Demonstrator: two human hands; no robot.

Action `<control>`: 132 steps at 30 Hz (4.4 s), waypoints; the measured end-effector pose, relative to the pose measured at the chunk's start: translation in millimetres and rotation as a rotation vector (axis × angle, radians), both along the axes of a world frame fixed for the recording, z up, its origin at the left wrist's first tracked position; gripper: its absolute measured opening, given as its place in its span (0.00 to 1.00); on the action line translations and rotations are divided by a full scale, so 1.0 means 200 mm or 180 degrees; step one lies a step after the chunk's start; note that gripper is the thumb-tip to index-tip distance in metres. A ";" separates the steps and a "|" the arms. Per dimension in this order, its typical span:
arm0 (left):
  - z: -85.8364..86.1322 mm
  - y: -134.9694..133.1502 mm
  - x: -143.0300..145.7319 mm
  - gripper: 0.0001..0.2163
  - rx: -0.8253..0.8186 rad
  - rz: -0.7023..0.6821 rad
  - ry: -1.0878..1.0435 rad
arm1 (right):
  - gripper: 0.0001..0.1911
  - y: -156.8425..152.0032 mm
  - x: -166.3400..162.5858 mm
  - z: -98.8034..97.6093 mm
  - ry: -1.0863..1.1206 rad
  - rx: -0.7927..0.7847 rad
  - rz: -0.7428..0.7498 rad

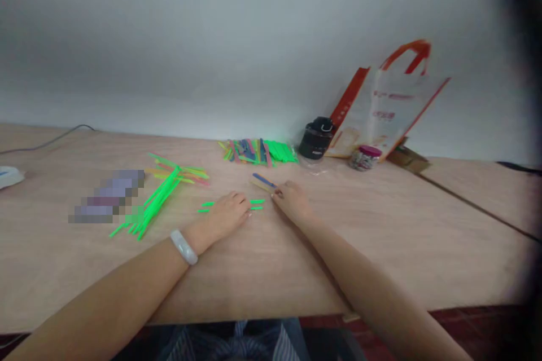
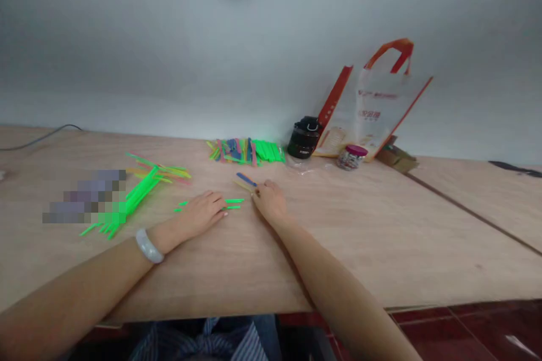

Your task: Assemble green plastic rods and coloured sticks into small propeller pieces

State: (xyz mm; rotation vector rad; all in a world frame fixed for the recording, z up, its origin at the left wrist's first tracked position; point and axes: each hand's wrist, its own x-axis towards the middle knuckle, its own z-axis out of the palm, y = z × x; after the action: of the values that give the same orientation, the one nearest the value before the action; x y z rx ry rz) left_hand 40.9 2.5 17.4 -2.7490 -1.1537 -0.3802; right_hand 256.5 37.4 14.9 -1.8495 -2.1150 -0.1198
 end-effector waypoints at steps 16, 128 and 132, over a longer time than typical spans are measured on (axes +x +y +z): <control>-0.03 0.02 0.01 0.12 -0.0104 0.0059 -0.0970 | 0.15 -0.04 -0.10 -0.02 0.2732 -0.0480 0.0571; -0.06 0.05 -0.06 0.10 -0.0296 0.0117 -0.0789 | 0.08 -0.02 -0.04 -0.04 0.1056 0.0297 0.0327; -0.04 0.04 -0.06 0.10 -0.0275 0.0160 -0.0943 | 0.11 -0.04 -0.07 -0.05 0.1497 0.0173 0.0536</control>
State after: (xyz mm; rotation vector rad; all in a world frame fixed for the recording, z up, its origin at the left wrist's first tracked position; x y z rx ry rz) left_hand 29.6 10.7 9.7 -2.7979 -1.3305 -0.7698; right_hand 243.4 29.4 4.6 -1.4798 -1.8977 0.2689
